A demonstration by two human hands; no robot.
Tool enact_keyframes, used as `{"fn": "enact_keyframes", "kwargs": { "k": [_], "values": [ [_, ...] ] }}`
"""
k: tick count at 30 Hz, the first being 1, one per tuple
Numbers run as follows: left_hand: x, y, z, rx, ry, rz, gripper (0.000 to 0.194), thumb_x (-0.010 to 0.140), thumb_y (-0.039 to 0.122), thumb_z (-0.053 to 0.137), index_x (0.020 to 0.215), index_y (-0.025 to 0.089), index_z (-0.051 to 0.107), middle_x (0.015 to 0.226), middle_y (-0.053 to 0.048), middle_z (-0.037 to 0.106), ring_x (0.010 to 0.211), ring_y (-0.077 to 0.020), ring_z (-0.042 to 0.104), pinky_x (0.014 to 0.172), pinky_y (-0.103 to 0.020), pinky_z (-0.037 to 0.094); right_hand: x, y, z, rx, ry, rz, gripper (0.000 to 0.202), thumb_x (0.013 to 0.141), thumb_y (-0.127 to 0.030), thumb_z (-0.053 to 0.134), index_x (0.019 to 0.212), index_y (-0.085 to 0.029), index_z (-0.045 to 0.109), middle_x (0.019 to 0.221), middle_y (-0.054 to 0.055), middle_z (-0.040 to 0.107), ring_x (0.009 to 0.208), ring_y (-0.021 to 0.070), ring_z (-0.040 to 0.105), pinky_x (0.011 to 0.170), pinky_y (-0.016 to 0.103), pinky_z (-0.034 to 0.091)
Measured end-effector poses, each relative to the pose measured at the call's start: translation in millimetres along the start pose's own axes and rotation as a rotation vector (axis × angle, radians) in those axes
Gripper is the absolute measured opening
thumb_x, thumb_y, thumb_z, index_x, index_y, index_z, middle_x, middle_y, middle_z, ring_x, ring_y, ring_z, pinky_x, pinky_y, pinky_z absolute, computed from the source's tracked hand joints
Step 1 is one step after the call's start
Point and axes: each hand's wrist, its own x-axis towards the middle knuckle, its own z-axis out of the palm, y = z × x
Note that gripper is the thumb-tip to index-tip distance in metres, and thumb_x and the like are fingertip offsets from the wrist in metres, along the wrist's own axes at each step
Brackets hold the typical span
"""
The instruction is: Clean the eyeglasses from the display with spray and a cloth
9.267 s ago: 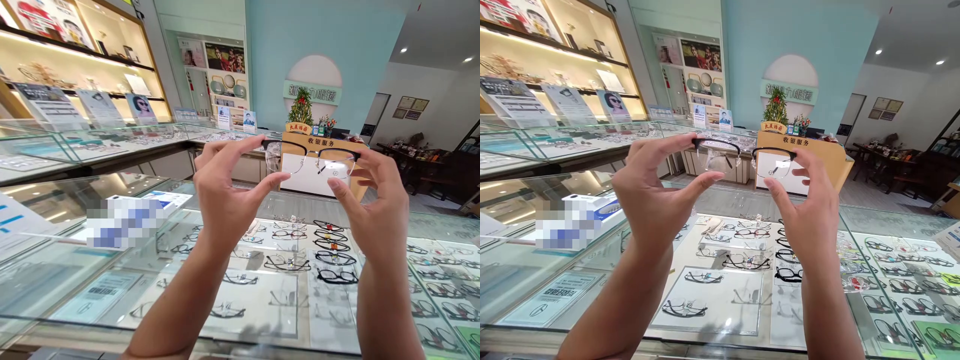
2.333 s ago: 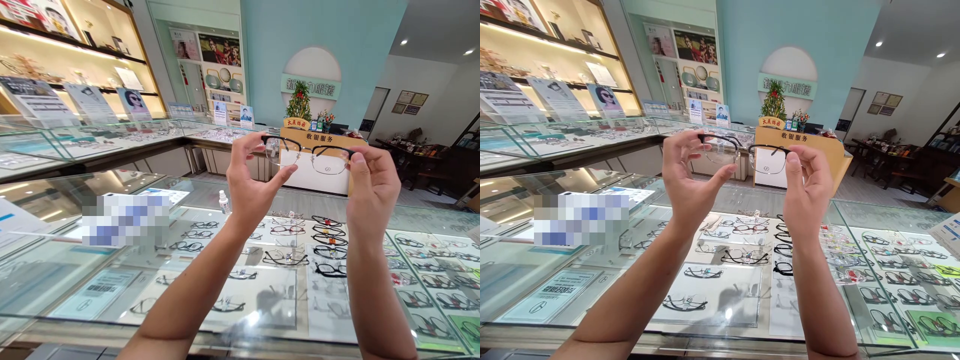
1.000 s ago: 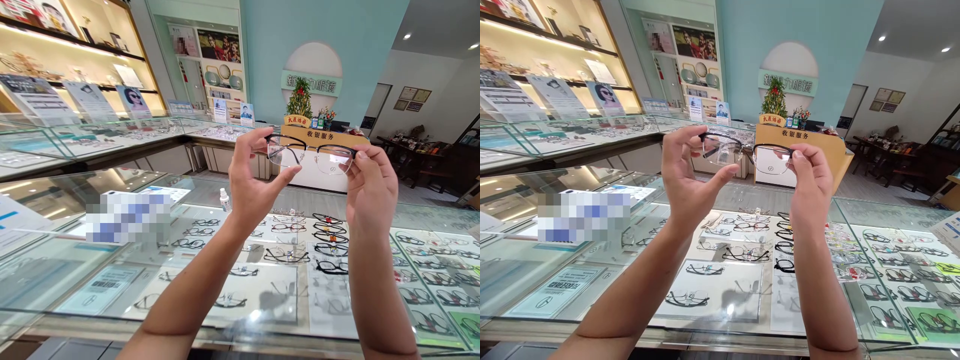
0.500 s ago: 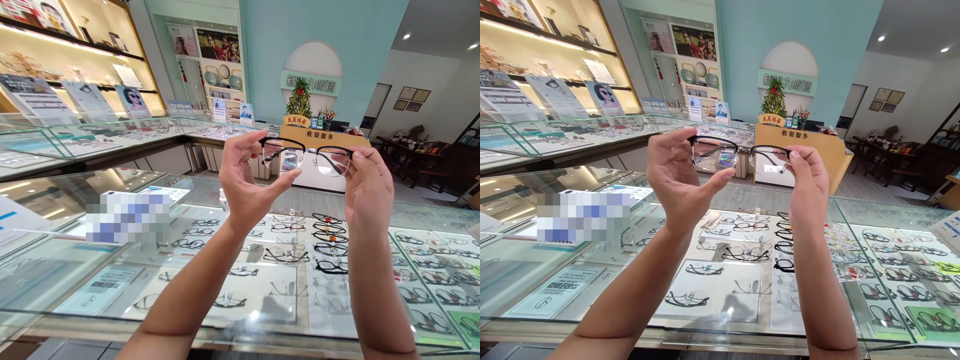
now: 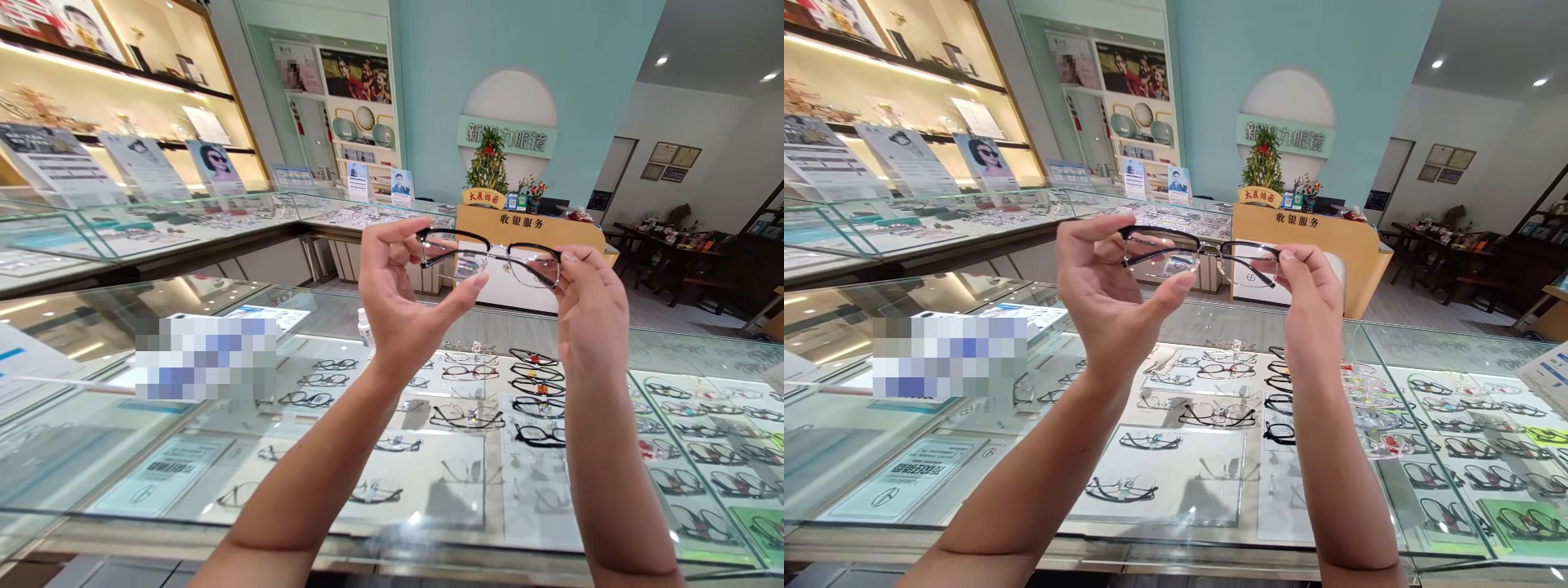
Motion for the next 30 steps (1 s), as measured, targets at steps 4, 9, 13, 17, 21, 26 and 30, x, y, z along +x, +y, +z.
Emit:
{"fn": "enact_keyframes", "kwargs": {
  "k": [4, 9, 13, 17, 21, 26, 30],
  "values": [
    [0, -1, -0.9, -0.018, -0.007, -0.036, 0.078, 0.07, 0.056, 0.101, 0.133, 0.034, 0.061, 0.109, 0.0, 0.063, 0.105, -0.022, 0.074, 0.095, -0.039, 0.06, 1, 3, -1, -0.047, -0.021, -0.011, 0.012, 0.096, -0.039, 0.06, 0.093, -0.029, 0.065, 0.091, -0.002, 0.076, 0.098, 0.0181, 0.078, 0.1, 0.038, 0.058],
    [2, 0, -0.9, -0.055, -0.054, -0.124, 0.077, 0.072, 0.061, 0.099, 0.134, 0.033, 0.06, 0.113, -0.003, 0.065, 0.116, -0.0264, 0.073, 0.1, -0.042, 0.06, 3, 5, -3, -0.062, -0.022, -0.016, 0.011, 0.096, -0.039, 0.058, 0.094, -0.03, 0.063, 0.095, 0.001, 0.077, 0.103, 0.0201, 0.079, 0.097, 0.038, 0.059],
    [6, 1, -2.1, -0.078, -0.064, -0.17, 0.073, 0.076, 0.059, 0.096, 0.134, 0.032, 0.061, 0.114, -0.005, 0.069, 0.117, -0.0263, 0.072, 0.1, -0.042, 0.061, 3, 2, -3, -0.054, -0.036, -0.018, 0.009, 0.093, -0.034, 0.057, 0.091, -0.028, 0.063, 0.094, 0.001, 0.075, 0.101, 0.0205, 0.078, 0.097, 0.04, 0.06],
    [12, -3, -9.4, -0.191, -0.129, -0.262, 0.067, 0.079, 0.056, 0.094, 0.135, 0.035, 0.065, 0.11, -0.004, 0.072, 0.11, -0.0243, 0.073, 0.096, -0.039, 0.061, 0, -4, -5, -0.103, -0.164, -0.054, 0.006, 0.085, -0.025, 0.058, 0.081, -0.026, 0.062, 0.093, 0.002, 0.076, 0.1, 0.0218, 0.076, 0.096, 0.043, 0.06],
    [21, -7, -17.0, -0.34, -0.253, -0.463, 0.065, 0.079, 0.061, 0.091, 0.133, 0.032, 0.071, 0.104, -0.005, 0.076, 0.1, -0.024, 0.075, 0.087, -0.038, 0.063, -3, -10, -7, -0.143, -0.312, -0.128, 0.01, 0.084, -0.021, 0.059, 0.083, -0.026, 0.067, 0.095, 0.002, 0.077, 0.102, 0.0221, 0.074, 0.097, 0.044, 0.059],
    [25, -4, -16.2, -0.473, -0.42, -0.725, 0.059, 0.08, 0.068, 0.081, 0.12, 0.024, 0.08, 0.099, -0.009, 0.079, 0.086, -0.0245, 0.076, 0.073, -0.038, 0.064, -9, -19, -5, -0.372, -0.477, -0.435, 0.029, 0.09, -0.028, 0.071, 0.119, -0.033, 0.076, 0.128, 0.005, 0.076, 0.127, 0.0274, 0.067, 0.108, 0.049, 0.055],
    [18, -1, -10.1, -0.464, -0.535, -0.714, 0.056, 0.088, 0.073, 0.067, 0.103, 0.021, 0.082, 0.091, -0.011, 0.079, 0.079, -0.0266, 0.075, 0.069, -0.043, 0.064, -17, -22, 1, -0.559, -0.483, -0.641, 0.032, 0.096, -0.032, 0.072, 0.128, -0.038, 0.076, 0.135, 0.007, 0.072, 0.131, 0.0313, 0.063, 0.113, 0.054, 0.051]
  ]
}}
